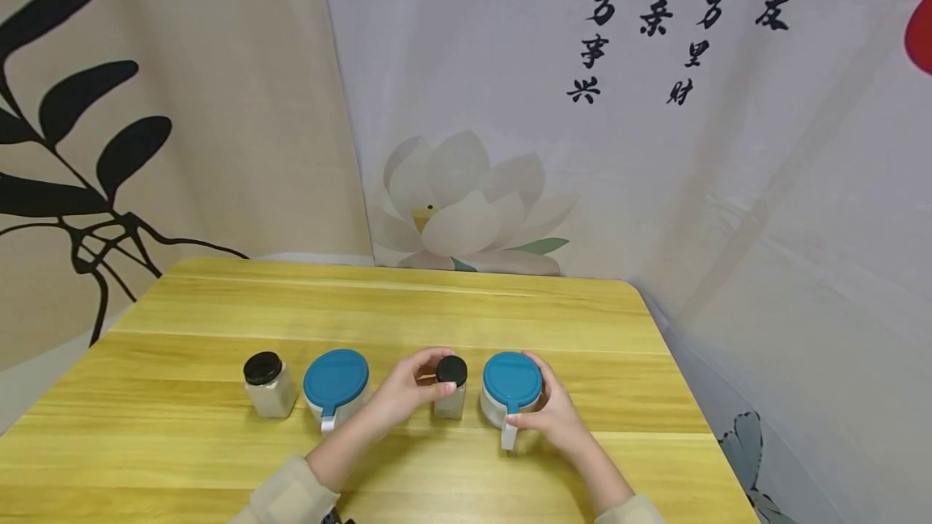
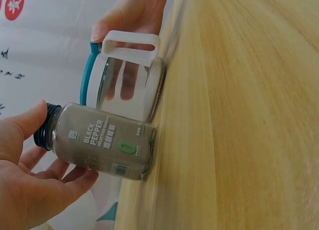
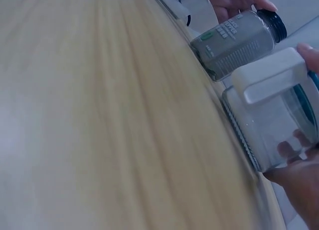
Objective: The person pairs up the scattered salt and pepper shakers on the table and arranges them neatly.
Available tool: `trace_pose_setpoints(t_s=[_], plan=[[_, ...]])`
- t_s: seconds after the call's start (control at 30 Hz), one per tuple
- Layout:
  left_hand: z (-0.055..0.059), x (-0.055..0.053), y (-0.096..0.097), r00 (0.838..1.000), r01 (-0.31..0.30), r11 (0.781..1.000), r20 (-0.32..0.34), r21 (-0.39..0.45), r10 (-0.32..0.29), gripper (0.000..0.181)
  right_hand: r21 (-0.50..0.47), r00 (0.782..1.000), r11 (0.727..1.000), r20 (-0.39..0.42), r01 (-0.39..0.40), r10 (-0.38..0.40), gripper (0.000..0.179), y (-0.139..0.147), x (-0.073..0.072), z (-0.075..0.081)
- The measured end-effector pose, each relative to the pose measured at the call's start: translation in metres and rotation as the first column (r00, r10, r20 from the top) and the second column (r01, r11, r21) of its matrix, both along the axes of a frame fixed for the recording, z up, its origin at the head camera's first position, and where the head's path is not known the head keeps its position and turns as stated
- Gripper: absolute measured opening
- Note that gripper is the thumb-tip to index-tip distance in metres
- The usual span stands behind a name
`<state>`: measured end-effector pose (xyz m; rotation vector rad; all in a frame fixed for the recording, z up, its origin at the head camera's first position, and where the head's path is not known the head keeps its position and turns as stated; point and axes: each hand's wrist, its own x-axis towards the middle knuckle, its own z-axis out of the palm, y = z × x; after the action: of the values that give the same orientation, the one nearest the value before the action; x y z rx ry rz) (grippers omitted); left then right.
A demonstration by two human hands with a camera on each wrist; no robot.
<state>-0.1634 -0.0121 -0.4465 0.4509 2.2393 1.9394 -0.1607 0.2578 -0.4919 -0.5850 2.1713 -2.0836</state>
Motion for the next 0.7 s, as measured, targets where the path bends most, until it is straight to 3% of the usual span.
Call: trace_pose_setpoints(t_s=[0.3, 0.57, 0.7], plan=[[-0.001, 0.000, 0.001, 1.000, -0.017, 1.000, 0.008, -0.008, 0.017, 0.047, -0.019, 0.998, 0.998, -0.012, -0.054, 0.054, 0.094, 0.004, -0.003, -0.003], [0.031, 0.018, 0.000, 1.000, -0.010, 1.000, -0.002, -0.020, 0.010, 0.042, -0.027, 0.993, 0.993, -0.006, -0.115, 0.115, 0.096, 0.006, -0.003, -0.002], [0.028, 0.016, 0.001, 1.000, 0.002, 1.000, -0.003, -0.007, -0.002, 0.044, 0.001, 0.993, 0.993, -0.027, -0.117, 0.117, 0.097, 0.007, -0.002, -0.001]])
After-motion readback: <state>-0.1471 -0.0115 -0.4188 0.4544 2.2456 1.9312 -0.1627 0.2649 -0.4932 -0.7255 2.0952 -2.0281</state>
